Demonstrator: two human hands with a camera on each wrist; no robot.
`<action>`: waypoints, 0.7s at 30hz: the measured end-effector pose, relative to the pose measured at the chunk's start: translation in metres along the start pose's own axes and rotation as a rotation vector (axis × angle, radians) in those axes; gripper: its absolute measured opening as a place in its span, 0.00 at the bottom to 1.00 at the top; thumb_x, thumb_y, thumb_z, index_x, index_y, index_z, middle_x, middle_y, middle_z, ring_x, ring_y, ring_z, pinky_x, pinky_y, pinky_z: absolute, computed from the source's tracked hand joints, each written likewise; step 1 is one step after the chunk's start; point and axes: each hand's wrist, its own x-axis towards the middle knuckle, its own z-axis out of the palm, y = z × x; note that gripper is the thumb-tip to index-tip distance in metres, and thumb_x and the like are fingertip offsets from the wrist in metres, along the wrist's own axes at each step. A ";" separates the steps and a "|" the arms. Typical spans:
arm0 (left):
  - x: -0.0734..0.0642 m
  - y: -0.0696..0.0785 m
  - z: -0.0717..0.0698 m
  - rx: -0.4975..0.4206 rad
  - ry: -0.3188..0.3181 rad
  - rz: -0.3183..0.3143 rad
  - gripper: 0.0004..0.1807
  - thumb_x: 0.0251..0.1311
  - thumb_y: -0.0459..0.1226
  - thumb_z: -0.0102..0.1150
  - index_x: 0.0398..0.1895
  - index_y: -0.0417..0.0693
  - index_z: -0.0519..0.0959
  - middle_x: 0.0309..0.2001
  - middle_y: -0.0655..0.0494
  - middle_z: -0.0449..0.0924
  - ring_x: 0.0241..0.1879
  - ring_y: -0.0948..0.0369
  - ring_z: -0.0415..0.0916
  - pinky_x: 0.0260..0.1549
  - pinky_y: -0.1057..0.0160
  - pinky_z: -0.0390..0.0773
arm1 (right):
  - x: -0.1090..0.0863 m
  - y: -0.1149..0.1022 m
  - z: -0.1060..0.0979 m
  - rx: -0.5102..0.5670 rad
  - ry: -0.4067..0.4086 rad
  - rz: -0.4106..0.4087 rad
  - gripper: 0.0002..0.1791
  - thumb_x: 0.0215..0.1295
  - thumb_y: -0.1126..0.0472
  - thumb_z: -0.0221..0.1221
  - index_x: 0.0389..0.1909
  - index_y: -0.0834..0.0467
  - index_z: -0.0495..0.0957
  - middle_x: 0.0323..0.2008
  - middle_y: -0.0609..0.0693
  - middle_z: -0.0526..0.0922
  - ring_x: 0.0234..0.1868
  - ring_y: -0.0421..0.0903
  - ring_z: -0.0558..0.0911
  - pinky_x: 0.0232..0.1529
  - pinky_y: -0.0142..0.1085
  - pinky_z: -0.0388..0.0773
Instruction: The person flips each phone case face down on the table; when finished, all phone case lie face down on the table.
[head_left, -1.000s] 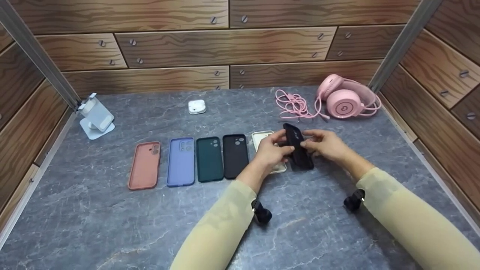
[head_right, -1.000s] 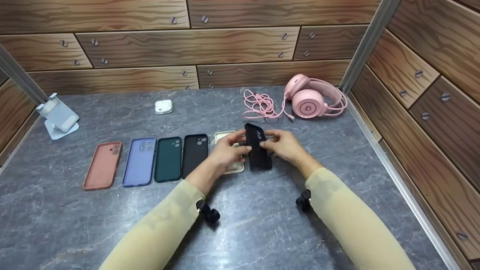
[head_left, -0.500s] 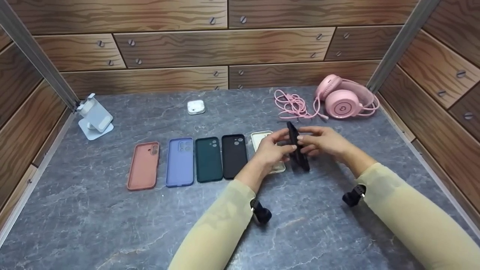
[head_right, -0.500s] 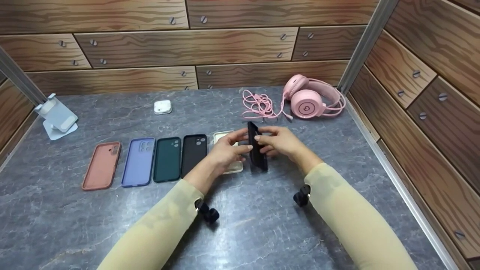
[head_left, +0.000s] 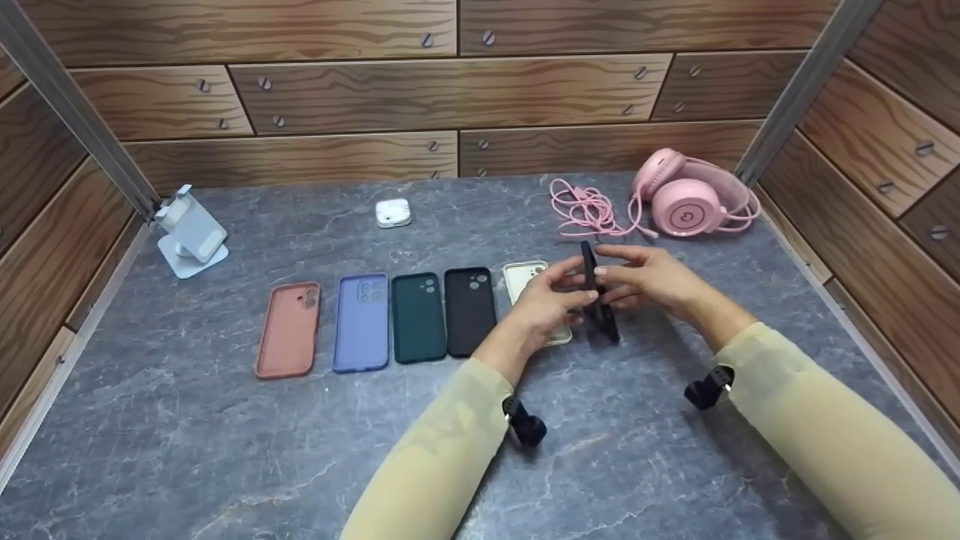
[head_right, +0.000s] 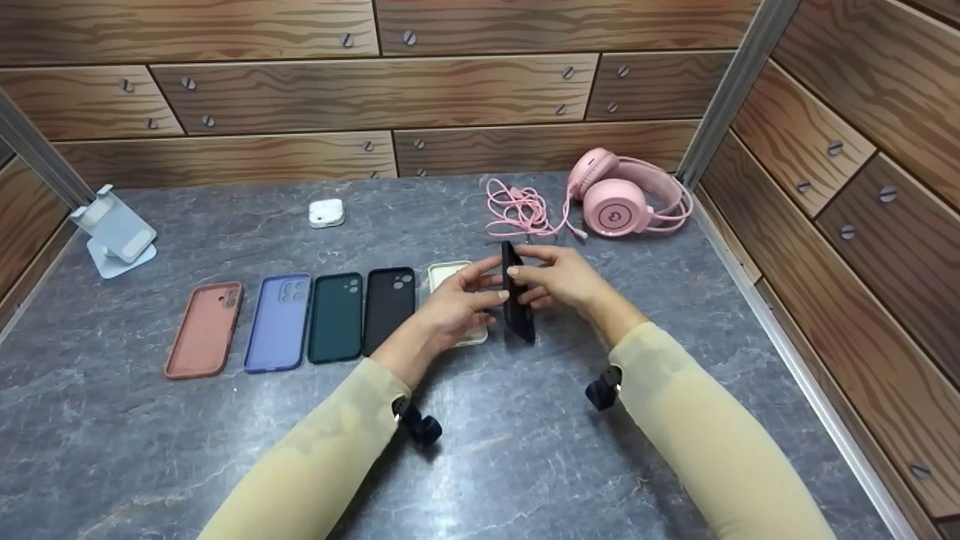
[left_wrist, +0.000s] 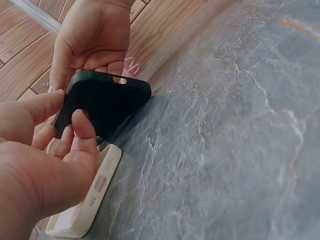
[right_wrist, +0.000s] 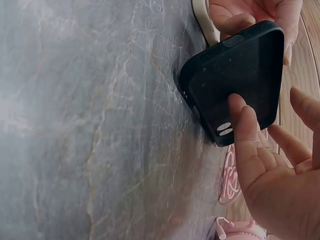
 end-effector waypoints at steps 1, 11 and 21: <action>0.000 0.000 0.000 -0.008 -0.002 -0.005 0.34 0.63 0.24 0.70 0.73 0.49 0.77 0.54 0.52 0.83 0.43 0.56 0.83 0.30 0.61 0.80 | 0.000 0.000 0.000 -0.005 0.000 0.001 0.39 0.78 0.58 0.63 0.82 0.64 0.58 0.55 0.62 0.85 0.41 0.49 0.91 0.49 0.45 0.87; 0.000 -0.002 0.000 -0.016 -0.033 -0.017 0.34 0.63 0.23 0.69 0.73 0.47 0.77 0.56 0.51 0.81 0.41 0.57 0.81 0.31 0.62 0.81 | -0.001 -0.006 0.002 -0.025 0.033 0.009 0.39 0.76 0.59 0.66 0.81 0.62 0.62 0.53 0.60 0.88 0.37 0.48 0.91 0.44 0.44 0.88; -0.001 0.002 0.004 0.034 -0.045 -0.008 0.34 0.63 0.23 0.68 0.73 0.48 0.77 0.54 0.53 0.82 0.38 0.58 0.79 0.29 0.62 0.79 | 0.000 -0.005 0.003 -0.008 0.049 -0.012 0.39 0.74 0.63 0.66 0.81 0.64 0.61 0.53 0.60 0.87 0.39 0.46 0.91 0.41 0.39 0.88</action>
